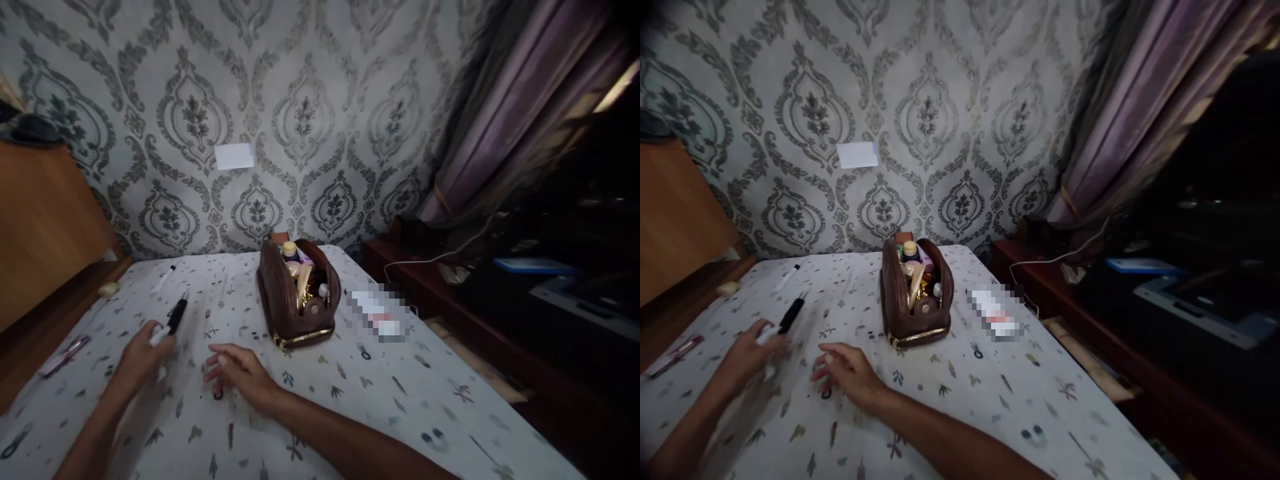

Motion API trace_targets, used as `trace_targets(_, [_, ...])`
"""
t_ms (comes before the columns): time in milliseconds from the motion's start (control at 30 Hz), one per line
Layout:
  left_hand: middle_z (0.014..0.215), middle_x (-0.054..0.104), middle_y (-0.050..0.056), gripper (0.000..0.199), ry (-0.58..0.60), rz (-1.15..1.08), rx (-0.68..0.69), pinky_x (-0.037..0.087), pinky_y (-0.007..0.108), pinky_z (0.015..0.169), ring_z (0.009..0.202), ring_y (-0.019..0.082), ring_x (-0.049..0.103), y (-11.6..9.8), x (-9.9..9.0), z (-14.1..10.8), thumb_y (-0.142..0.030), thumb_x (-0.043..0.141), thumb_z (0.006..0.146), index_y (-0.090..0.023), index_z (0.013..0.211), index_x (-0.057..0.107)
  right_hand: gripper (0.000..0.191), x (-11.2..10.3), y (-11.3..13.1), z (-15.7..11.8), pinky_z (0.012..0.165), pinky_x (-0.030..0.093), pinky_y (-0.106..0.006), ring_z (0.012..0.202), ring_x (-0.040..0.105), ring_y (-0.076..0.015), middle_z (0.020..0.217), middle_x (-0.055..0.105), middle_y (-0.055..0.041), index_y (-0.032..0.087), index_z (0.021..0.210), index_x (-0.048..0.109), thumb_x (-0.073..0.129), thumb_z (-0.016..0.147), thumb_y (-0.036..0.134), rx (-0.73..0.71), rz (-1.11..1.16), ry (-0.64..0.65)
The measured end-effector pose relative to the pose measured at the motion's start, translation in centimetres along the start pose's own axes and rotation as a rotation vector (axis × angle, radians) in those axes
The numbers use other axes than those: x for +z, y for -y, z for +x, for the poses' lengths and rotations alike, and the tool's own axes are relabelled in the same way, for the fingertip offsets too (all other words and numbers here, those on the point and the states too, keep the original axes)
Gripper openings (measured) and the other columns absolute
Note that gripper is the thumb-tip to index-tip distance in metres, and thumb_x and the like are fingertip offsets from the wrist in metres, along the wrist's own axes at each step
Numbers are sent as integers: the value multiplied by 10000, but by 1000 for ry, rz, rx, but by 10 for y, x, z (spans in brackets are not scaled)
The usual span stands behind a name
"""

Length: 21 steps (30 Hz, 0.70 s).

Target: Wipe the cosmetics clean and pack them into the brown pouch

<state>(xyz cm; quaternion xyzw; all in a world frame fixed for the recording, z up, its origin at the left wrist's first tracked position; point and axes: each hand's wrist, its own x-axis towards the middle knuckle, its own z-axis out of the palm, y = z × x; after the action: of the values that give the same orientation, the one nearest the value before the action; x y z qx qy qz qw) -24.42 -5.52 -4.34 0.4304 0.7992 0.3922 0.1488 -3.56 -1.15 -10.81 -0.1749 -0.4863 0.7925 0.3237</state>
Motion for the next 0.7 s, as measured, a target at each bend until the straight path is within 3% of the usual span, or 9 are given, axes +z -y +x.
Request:
trace_targets(67, [534,488,-65,249,120,-26,105,409,265,523,530,182,506,-16,20,-17,-461,576,663,-249,766,497,744,0,0,2,717,519,-308,834,673,-166,1035,646,-58,208,1191,612,756,657,706,-2,90,-20])
trace_targets(200, [788,639,11,151,188,47,465,510,321,694,768,231,634,-37,54,-57,-389,566,732,-246,779,552,661,-4,1,3,734,493,-301,798,629,-158,898,652,-10,208,1089,647,720,685,726,-11,214,-102])
trace_targets(367, [851,671,52,168,265,81,678,539,329,713,802,233,668,-32,71,-76,-403,530,889,-252,870,601,578,-8,3,2,654,425,-246,738,564,-143,767,588,35,214,981,656,745,672,694,-11,159,-240])
trace_targets(433, [876,676,62,192,171,114,762,536,322,725,821,228,667,-25,71,-74,-389,488,931,-249,933,620,542,-8,4,2,614,398,-227,696,531,-125,733,558,46,208,907,636,731,684,693,-37,117,-261])
trace_targets(500, [935,673,89,241,-10,177,852,527,337,767,881,241,652,-20,69,-68,-382,471,946,-233,1030,641,523,-6,4,1,583,391,-220,659,526,-117,701,550,50,207,892,616,698,718,693,-59,28,-243])
trace_targets(600, [1069,664,153,306,-250,307,948,471,428,888,1010,304,607,-18,61,-57,-382,487,929,-201,1092,672,529,-3,6,-4,486,372,-215,512,502,-106,607,537,59,204,929,590,611,785,712,-12,-146,-51])
trace_targets(700, [1055,680,150,314,-260,296,834,437,447,904,1015,322,602,-20,49,-48,-406,460,917,-203,974,693,494,-2,10,-11,437,349,-196,435,442,-76,602,537,66,200,972,588,584,831,674,-22,-281,81])
